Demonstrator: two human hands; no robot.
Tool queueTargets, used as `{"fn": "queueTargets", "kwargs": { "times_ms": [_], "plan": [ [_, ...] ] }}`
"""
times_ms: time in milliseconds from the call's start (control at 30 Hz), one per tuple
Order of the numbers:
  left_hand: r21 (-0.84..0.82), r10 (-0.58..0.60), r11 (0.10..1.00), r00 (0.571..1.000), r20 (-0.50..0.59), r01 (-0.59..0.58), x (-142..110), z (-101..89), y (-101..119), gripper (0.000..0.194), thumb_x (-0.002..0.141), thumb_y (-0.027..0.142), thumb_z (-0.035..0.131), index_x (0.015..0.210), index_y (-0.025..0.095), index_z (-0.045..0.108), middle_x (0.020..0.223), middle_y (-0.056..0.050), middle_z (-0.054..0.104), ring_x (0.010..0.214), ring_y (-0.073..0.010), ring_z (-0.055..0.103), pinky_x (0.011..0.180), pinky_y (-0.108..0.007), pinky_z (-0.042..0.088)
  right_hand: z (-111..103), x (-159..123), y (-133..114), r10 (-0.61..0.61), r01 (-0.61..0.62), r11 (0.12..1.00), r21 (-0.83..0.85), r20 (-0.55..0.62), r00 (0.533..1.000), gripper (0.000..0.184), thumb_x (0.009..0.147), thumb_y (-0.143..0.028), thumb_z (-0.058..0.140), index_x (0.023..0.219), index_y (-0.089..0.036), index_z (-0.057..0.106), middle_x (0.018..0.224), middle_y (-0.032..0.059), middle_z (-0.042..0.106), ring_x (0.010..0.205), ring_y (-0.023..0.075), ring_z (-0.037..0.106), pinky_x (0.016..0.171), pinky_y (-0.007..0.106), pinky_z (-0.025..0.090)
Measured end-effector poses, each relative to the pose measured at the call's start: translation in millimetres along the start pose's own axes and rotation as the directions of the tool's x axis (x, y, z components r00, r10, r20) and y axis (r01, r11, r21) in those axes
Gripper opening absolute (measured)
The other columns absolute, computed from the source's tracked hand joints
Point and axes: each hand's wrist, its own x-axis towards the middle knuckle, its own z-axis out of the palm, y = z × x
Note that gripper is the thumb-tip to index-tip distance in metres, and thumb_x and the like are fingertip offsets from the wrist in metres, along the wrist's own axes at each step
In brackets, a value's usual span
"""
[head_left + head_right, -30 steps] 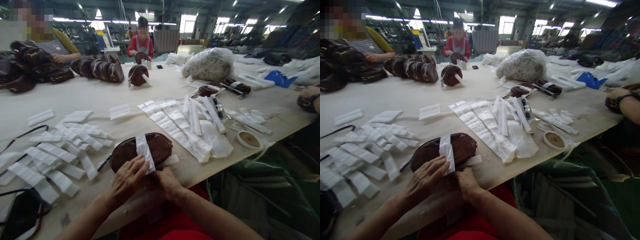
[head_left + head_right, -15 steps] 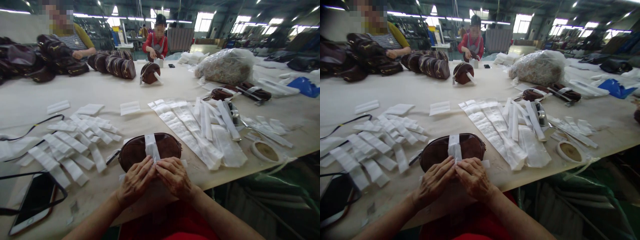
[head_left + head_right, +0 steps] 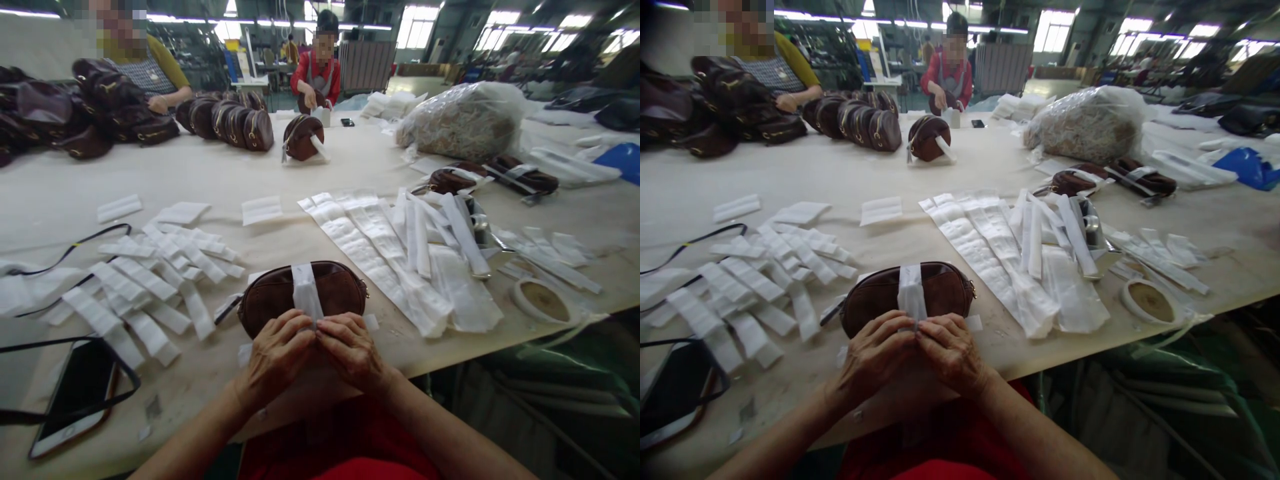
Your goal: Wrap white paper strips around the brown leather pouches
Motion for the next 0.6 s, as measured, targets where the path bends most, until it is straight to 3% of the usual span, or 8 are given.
{"fn": "queueTargets", "kwargs": {
  "times_ms": [200, 300, 400, 467, 600],
  "plan": [
    [0.075, 0.039, 0.997, 0.997, -0.065, -0.034, -2, 9.3, -1, 0.017, 0.092, 0.016, 0.046, 0.099, 0.016, 0.061, 0.096, -0.006, 0.067, 0.102, -0.0196, 0.057, 0.075, -0.029, 0.043, -14, -8, -7, -0.014, 0.014, 1.0, -0.002, 0.059, 0.998, 0.035, 0.088, -0.008, 0.044, 0.121, -0.013, 0.053, 0.113, 0.0115, 0.065, 0.113, 0.0212, 0.054, 0.094, 0.04, 0.045],
    [0.102, 0.074, 0.992, 0.996, -0.055, -0.068, -6, 10.8, -2, 0.017, 0.09, 0.014, 0.048, 0.1, 0.016, 0.061, 0.098, -0.007, 0.067, 0.103, -0.021, 0.057, 0.075, -0.03, 0.043, -28, -24, -23, -0.013, 0.016, 1.0, -0.016, 0.182, 0.983, 0.041, 0.083, -0.007, 0.041, 0.122, -0.011, 0.052, 0.115, 0.013, 0.062, 0.117, 0.0227, 0.05, 0.101, 0.043, 0.038],
    [0.116, 0.09, 0.989, 0.995, -0.03, -0.086, -10, 12.3, -3, 0.019, 0.088, 0.012, 0.05, 0.103, 0.015, 0.061, 0.101, -0.008, 0.067, 0.106, -0.0226, 0.056, 0.079, -0.033, 0.043, -31, -37, -39, 0.0, 0.004, 1.0, -0.013, 0.315, 0.949, 0.036, 0.083, -0.013, 0.042, 0.116, -0.015, 0.057, 0.11, 0.0106, 0.063, 0.112, 0.0228, 0.052, 0.102, 0.044, 0.035],
    [0.124, 0.093, 0.988, 0.995, -0.032, -0.088, -12, 12.7, -2, 0.02, 0.087, 0.01, 0.05, 0.104, 0.015, 0.061, 0.102, -0.009, 0.067, 0.108, -0.0232, 0.056, 0.081, -0.034, 0.044, -26, -40, -45, -0.027, 0.034, 0.999, -0.018, 0.301, 0.953, 0.029, 0.087, -0.013, 0.042, 0.11, -0.016, 0.06, 0.103, 0.009, 0.065, 0.106, 0.021, 0.054, 0.099, 0.042, 0.037],
    [0.13, 0.111, 0.986, 0.993, -0.042, -0.105, -12, 12.7, -1, 0.022, 0.086, 0.009, 0.05, 0.105, 0.014, 0.061, 0.102, -0.009, 0.067, 0.107, -0.022, 0.056, 0.085, -0.034, 0.045, -14, -35, -45, -0.139, 0.127, 0.989, 0.08, 0.165, 0.976, 0.023, 0.092, -0.012, 0.039, 0.093, -0.013, 0.063, 0.086, 0.0064, 0.066, 0.09, 0.0167, 0.058, 0.087, 0.033, 0.044]
  ]
}}
